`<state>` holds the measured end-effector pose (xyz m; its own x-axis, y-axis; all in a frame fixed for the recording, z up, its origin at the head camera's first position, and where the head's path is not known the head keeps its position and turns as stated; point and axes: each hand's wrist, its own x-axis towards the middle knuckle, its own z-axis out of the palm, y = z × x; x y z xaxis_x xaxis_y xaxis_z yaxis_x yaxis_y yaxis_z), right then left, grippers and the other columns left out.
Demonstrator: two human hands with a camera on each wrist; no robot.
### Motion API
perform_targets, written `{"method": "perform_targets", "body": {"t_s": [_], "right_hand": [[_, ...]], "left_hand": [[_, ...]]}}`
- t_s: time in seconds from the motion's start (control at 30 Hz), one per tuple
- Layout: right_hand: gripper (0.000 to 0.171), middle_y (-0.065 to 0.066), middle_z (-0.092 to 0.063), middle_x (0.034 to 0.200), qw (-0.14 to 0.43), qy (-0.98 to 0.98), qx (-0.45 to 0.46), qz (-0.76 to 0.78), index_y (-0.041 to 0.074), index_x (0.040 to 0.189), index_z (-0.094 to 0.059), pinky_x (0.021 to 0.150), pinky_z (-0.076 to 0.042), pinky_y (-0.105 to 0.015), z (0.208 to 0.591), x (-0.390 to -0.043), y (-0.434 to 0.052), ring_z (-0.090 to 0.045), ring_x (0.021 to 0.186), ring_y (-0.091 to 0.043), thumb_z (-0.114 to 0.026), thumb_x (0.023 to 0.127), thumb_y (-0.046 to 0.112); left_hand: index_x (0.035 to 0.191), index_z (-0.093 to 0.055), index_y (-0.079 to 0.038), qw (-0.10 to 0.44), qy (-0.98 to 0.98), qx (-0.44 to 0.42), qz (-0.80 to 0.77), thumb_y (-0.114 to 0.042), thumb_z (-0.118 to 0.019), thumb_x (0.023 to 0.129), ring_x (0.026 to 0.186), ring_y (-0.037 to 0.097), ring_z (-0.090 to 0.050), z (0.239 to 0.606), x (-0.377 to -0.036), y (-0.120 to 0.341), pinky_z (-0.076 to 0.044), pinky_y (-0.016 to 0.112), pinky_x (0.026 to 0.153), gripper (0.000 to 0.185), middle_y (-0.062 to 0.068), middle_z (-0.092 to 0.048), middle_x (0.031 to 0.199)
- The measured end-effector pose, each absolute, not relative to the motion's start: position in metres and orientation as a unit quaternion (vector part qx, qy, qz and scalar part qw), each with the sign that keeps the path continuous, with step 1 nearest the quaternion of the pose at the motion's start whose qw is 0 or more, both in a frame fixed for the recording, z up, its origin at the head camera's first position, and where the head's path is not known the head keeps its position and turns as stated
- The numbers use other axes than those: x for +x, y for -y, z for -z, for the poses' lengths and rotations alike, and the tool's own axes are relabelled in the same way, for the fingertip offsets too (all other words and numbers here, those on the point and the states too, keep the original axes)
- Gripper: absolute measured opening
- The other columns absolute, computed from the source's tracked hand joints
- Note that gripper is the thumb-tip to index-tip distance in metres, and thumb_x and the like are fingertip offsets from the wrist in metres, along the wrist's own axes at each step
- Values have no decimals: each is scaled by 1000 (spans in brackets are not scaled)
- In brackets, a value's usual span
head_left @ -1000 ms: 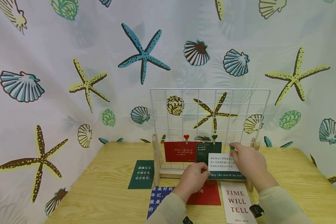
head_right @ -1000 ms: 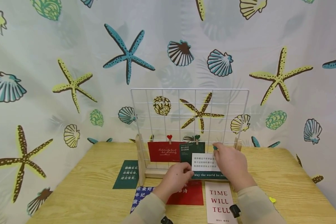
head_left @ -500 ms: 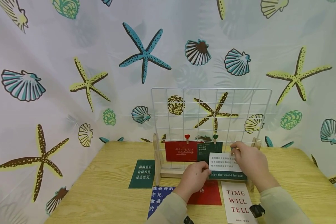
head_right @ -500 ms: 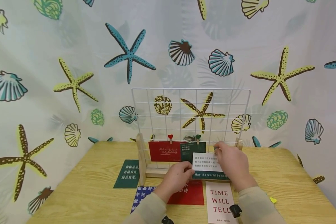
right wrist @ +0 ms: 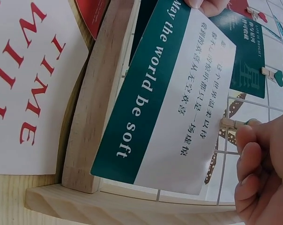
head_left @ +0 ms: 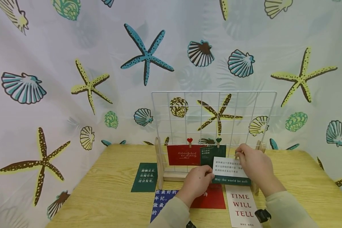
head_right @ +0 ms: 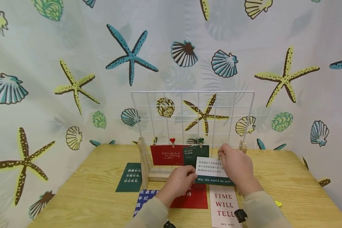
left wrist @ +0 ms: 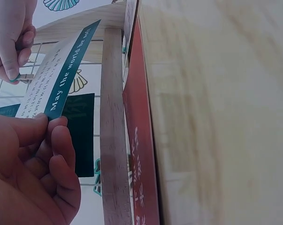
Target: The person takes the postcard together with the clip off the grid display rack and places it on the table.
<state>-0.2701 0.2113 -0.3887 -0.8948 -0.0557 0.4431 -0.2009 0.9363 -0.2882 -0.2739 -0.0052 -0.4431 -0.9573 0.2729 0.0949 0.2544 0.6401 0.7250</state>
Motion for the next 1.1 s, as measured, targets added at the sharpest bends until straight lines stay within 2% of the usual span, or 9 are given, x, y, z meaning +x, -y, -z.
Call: {"method": "perform_targets", "body": {"t_s": [0.2,0.43,0.53,0.73,1.1], "right_hand": [[7,3,-59,63,241,953,69,-167,14,103,-65,46,-33,-33,389,-269,-211,-42,46,-15,-63,101,21],[7,6,-52,57,254,949,85,-168,16,103,-66,43,-31,-32,384,-264,-213,-38,43,-14,-64,101,22],[7,6,-54,58,258,946,90,-173,16,103,-67,43,-31,-32,381,-260,-216,-38,43,-13,-64,101,23],[7,4,-63,70,248,947,84,-187,15,104,-67,46,-33,-33,374,-253,-223,-43,49,-14,-63,101,20],[15,5,-59,70,221,944,87,-229,12,107,-66,46,-34,-33,374,-241,-244,-46,51,-13,-55,105,21]], "left_hand": [[96,-68,-22,12,-905,153,-397,-24,-66,100,70,11,-54,444,-273,7,-48,28,66,5,-8,-58,74],[95,-67,-24,15,-908,154,-390,-25,-65,100,69,11,-54,440,-270,8,-47,29,66,6,-7,-58,73],[96,-68,-24,17,-910,153,-385,-25,-66,100,71,12,-55,436,-268,9,-48,29,68,5,-8,-58,74],[98,-69,-23,23,-914,150,-377,-25,-65,100,76,12,-56,426,-263,13,-50,31,74,5,-10,-60,79],[93,-69,-22,35,-919,159,-359,-24,-66,100,77,13,-55,418,-253,25,-49,33,73,8,-9,-60,80]]}}
